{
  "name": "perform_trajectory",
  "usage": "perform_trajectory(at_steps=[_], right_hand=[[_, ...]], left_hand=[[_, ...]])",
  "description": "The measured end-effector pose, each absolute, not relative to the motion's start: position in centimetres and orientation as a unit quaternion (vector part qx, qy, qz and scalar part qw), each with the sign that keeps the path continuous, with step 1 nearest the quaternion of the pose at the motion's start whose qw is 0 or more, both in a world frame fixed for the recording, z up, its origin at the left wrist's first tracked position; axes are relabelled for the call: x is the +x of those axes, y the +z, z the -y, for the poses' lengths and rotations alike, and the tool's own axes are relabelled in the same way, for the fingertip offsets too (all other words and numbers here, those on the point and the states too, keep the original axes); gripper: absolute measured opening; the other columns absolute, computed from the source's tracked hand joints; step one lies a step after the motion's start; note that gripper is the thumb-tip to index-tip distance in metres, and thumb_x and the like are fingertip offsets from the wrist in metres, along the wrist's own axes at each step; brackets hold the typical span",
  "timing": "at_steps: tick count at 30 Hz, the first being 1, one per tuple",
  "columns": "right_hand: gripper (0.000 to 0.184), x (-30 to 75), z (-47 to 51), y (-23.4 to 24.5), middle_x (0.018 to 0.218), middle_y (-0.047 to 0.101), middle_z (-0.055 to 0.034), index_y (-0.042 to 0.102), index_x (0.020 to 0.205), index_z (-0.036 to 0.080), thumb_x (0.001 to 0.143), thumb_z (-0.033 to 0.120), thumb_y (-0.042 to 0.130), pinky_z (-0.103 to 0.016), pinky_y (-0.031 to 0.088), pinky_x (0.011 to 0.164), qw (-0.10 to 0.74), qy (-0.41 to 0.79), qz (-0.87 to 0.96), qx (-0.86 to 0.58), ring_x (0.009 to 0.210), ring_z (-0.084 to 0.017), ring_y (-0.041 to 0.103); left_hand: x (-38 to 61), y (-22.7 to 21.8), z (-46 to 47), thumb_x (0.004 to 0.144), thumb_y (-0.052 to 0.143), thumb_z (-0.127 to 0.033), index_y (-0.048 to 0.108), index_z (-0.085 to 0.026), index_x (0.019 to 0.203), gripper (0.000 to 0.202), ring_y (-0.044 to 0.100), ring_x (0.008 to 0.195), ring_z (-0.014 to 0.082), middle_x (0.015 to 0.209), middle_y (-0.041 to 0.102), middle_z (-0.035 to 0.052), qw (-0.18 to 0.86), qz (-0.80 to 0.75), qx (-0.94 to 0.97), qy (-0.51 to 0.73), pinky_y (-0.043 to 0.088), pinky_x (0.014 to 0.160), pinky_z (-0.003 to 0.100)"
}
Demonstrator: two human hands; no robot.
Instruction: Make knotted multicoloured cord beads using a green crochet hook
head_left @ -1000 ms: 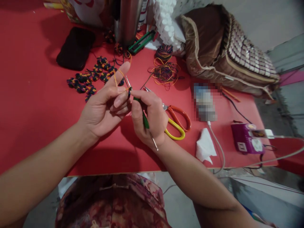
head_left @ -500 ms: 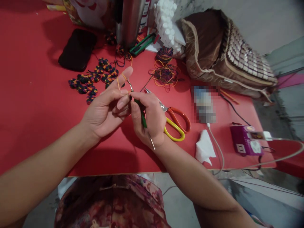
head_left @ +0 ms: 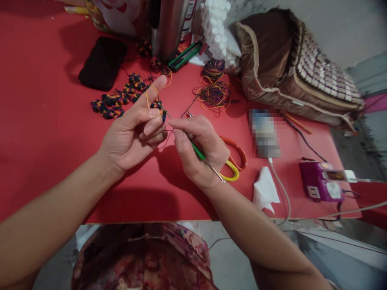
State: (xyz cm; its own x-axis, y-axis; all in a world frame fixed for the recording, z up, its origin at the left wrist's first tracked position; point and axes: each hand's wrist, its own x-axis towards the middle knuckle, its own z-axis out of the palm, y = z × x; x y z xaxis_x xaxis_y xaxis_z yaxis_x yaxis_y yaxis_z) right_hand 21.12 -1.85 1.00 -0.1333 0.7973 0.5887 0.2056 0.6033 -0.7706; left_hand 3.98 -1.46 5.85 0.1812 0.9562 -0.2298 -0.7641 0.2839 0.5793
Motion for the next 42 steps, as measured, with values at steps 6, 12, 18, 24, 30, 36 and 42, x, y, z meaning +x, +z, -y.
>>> perform_trajectory(at_steps=[6,12,18,24,30,36,42], right_hand=[[0.023,21.0,1.5,1.0,0.092,0.076,-0.0016,0.085,0.122,0.043,0.11,0.031,0.07,-0.042,0.064,0.083,0.581,0.273,0.706,-0.298,0.08,-0.022,0.07],[0.025,21.0,1.4,0.8,0.093,0.078,-0.0021,0.084,0.126,0.039,0.113,0.03,0.064,-0.04,0.066,0.075,0.578,0.233,0.723,-0.298,0.077,-0.021,0.071],[0.03,20.7,1.4,1.9,0.096,0.081,-0.0011,0.083,0.123,0.036,0.11,0.017,0.064,-0.037,0.067,0.079,0.585,0.216,0.737,-0.26,0.085,-0.02,0.076],[0.025,20.8,1.7,2.0,0.097,0.075,-0.0054,0.082,0.121,0.027,0.106,0.011,0.067,-0.035,0.067,0.081,0.561,0.192,0.755,-0.279,0.089,-0.019,0.075],[0.031,19.7,2.6,1.9,0.099,0.08,-0.0036,0.076,0.122,0.031,0.105,0.007,0.067,-0.037,0.068,0.086,0.563,0.159,0.746,-0.317,0.092,-0.021,0.077],[0.025,18.9,3.3,1.3,0.114,0.083,-0.0023,0.067,0.134,0.032,0.114,0.016,0.063,-0.031,0.069,0.096,0.563,0.19,0.732,-0.333,0.105,-0.019,0.083],[0.03,19.8,2.7,0.6,0.116,0.083,-0.0016,0.066,0.144,0.038,0.115,0.031,0.065,-0.035,0.071,0.084,0.555,0.223,0.737,-0.315,0.091,-0.019,0.082]], left_hand=[[3.9,6.3,1.3,0.101,0.048,0.001,0.085,-0.021,0.106,0.043,0.017,0.043,0.0097,0.048,0.032,-0.0078,0.751,-0.309,0.152,0.564,0.026,0.047,0.02],[3.4,5.8,1.2,0.099,0.052,0.001,0.081,-0.021,0.116,0.04,0.015,0.044,0.0095,0.047,0.036,-0.008,0.749,-0.265,0.176,0.581,0.027,0.047,0.02],[3.9,5.4,1.6,0.091,0.067,-0.001,0.086,-0.022,0.114,0.036,0.028,0.046,0.0097,0.049,0.05,-0.005,0.747,-0.261,0.216,0.572,0.034,0.049,0.019],[4.3,5.3,2.0,0.091,0.072,-0.004,0.085,-0.024,0.123,0.039,0.028,0.047,0.009,0.05,0.049,-0.0075,0.743,-0.272,0.207,0.575,0.04,0.051,0.017],[4.5,4.9,2.1,0.091,0.074,-0.004,0.085,-0.026,0.126,0.043,0.038,0.048,0.0088,0.053,0.05,-0.0081,0.728,-0.295,0.21,0.583,0.042,0.054,0.019],[4.8,5.1,2.0,0.09,0.073,-0.005,0.088,-0.025,0.119,0.038,0.034,0.047,0.0093,0.052,0.049,-0.0068,0.726,-0.319,0.188,0.58,0.033,0.051,0.022],[4.5,5.9,2.0,0.096,0.06,-0.001,0.086,-0.023,0.116,0.039,0.033,0.046,0.0108,0.05,0.046,-0.0061,0.756,-0.292,0.171,0.56,0.04,0.051,0.021]])
